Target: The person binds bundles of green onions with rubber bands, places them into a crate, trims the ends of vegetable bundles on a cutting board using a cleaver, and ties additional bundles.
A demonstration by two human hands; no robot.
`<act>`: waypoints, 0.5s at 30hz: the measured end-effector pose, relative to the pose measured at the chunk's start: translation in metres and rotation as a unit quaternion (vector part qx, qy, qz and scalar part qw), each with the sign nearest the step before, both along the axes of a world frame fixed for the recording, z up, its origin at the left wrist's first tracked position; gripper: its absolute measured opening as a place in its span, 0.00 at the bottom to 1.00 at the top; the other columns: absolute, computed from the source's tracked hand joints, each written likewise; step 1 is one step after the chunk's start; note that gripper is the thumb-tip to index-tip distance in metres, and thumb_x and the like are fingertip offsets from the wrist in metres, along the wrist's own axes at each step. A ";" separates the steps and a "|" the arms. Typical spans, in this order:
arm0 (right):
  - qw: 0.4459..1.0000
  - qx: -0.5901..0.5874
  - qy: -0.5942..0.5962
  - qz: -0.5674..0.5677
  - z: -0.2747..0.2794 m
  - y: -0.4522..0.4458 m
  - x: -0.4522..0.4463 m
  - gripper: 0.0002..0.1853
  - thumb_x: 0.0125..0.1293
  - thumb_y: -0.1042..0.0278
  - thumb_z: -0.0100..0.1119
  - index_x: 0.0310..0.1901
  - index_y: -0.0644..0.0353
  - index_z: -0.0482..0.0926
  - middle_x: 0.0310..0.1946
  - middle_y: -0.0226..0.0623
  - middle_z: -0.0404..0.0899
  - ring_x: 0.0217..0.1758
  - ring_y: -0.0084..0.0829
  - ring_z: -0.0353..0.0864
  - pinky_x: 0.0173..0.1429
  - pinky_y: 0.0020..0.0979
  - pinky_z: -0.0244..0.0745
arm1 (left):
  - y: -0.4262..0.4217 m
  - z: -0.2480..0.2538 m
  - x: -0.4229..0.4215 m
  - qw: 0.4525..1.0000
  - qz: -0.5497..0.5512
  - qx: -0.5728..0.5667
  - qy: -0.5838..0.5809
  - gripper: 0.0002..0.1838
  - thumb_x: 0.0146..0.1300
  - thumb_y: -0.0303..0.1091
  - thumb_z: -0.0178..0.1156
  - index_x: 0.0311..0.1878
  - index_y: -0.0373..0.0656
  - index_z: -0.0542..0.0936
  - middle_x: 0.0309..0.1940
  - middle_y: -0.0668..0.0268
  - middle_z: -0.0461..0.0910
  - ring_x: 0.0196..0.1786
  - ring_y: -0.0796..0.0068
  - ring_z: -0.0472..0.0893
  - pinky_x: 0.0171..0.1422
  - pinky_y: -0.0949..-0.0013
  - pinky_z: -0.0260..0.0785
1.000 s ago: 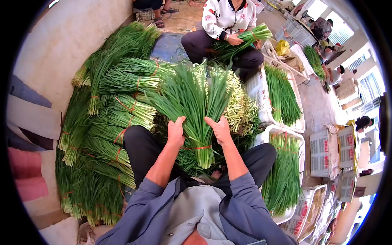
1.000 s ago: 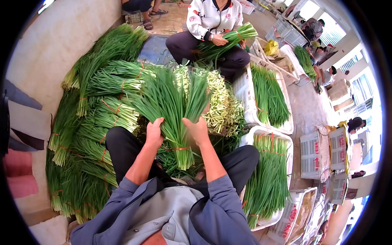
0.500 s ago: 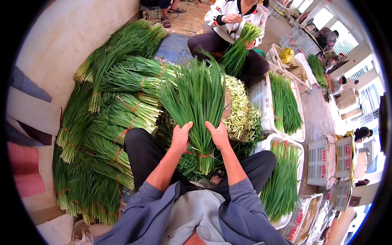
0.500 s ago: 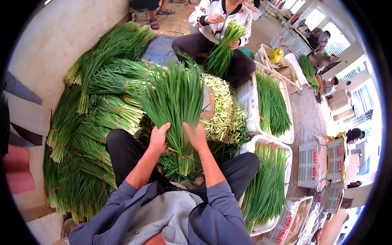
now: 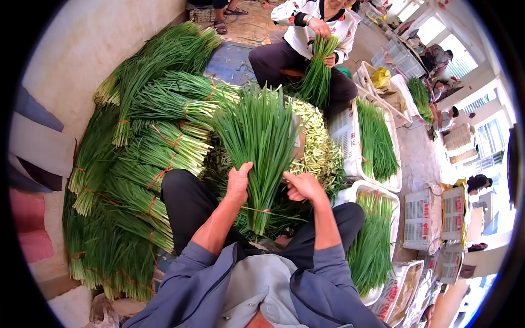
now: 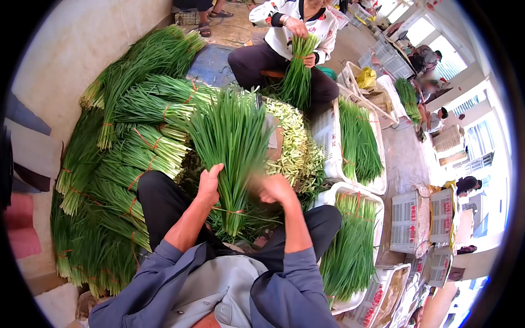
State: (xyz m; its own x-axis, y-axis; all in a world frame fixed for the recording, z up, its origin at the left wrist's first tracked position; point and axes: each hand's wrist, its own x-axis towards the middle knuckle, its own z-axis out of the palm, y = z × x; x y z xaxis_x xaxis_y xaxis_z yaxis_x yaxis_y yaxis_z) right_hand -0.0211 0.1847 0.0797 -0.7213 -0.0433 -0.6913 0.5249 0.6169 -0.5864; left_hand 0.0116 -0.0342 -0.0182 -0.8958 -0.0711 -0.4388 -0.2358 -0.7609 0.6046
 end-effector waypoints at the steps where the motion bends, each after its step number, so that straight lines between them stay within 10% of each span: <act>1: 0.996 0.022 0.069 0.054 0.021 -0.001 0.001 0.27 0.73 0.48 0.62 0.35 0.72 0.84 0.20 0.42 0.84 0.16 0.30 0.82 0.23 0.27 0.79 | 0.000 -0.007 -0.002 1.000 0.009 -0.014 0.013 0.15 0.68 0.36 0.61 0.53 0.38 0.80 0.44 0.63 0.85 0.41 0.67 0.85 0.47 0.60 0.81; 7: 0.888 -0.186 0.421 0.021 0.054 -0.061 -0.027 0.14 0.71 0.65 0.64 0.47 0.71 0.84 0.32 0.39 0.86 0.31 0.24 0.86 0.35 0.26 0.83 | 0.007 -0.004 0.000 0.998 0.015 -0.033 0.053 0.14 0.70 0.32 0.60 0.55 0.38 0.80 0.46 0.64 0.85 0.44 0.70 0.85 0.49 0.62 0.80; 15: 0.940 -0.110 0.324 -0.008 0.052 -0.073 -0.063 0.13 0.71 0.64 0.67 0.47 0.66 0.83 0.28 0.33 0.83 0.26 0.21 0.82 0.33 0.26 0.83 | 0.007 0.011 0.006 0.998 0.020 -0.047 0.045 0.15 0.68 0.31 0.61 0.56 0.37 0.80 0.45 0.65 0.84 0.44 0.73 0.82 0.51 0.63 0.77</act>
